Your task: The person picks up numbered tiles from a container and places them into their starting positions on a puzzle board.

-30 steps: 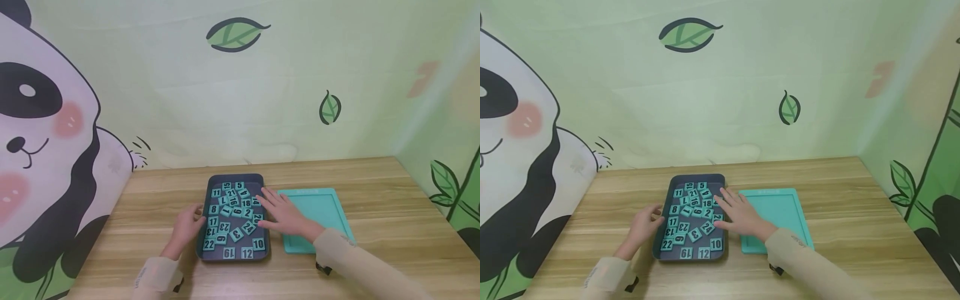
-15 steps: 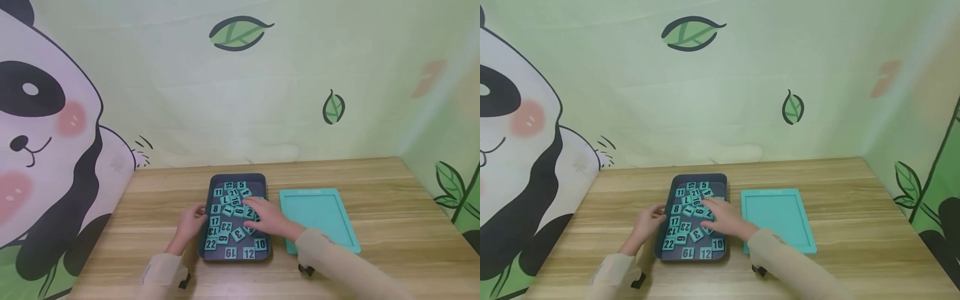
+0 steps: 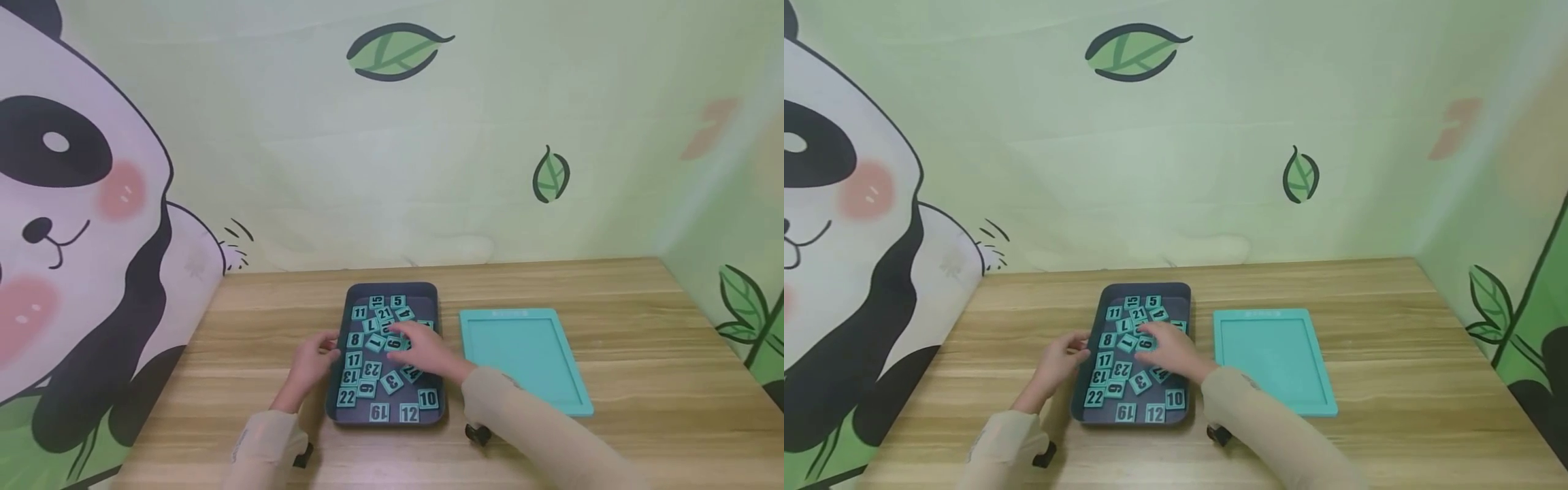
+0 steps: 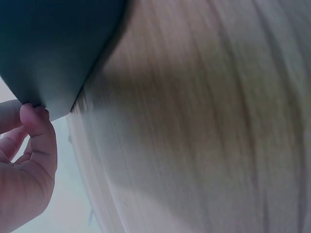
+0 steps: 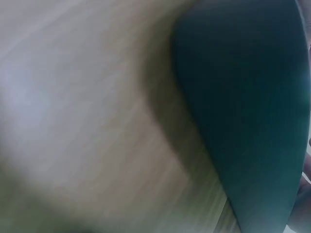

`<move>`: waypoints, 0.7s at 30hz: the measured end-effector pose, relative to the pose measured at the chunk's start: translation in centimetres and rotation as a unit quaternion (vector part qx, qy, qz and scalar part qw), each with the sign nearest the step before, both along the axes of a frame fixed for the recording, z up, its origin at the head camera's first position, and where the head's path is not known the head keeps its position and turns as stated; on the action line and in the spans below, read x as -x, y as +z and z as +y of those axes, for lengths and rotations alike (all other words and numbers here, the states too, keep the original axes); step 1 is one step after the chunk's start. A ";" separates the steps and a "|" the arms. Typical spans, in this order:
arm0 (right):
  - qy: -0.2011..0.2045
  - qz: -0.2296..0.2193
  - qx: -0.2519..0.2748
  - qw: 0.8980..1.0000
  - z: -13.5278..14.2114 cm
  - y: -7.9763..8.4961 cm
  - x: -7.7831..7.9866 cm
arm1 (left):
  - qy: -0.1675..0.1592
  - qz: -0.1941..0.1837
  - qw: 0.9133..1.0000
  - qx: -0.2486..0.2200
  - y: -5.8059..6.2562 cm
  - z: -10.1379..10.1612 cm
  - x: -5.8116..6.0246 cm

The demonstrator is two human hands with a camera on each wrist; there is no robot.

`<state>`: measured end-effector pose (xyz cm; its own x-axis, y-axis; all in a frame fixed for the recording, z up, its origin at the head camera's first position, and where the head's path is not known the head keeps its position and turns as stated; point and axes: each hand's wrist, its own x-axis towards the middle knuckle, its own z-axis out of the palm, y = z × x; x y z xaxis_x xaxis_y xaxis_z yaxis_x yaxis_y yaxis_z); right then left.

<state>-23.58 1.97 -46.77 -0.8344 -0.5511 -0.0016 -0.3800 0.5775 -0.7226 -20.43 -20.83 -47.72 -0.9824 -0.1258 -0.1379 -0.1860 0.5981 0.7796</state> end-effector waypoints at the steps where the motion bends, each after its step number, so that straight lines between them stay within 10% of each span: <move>1: 0.000 -0.008 0.008 1.000 -0.2 -0.1 0.1 | -0.001 0.001 1.000 -0.003 0.0 0.0 0.0; 10: 0.004 -0.043 0.012 0.999 -1.7 -0.5 1.1 | -0.004 0.008 1.000 -0.001 0.0 -0.1 0.1; 21: 0.011 0.059 -0.103 0.993 -3.1 -1.4 1.8 | 0.000 0.002 1.000 -0.004 0.1 0.0 0.0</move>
<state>-25.40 -1.12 -48.12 -0.8235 -0.5670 -0.0194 -0.4687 0.6993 -0.5397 -20.44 -20.81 -47.63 -0.9831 -0.1245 -0.1342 -0.1821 0.5925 0.7847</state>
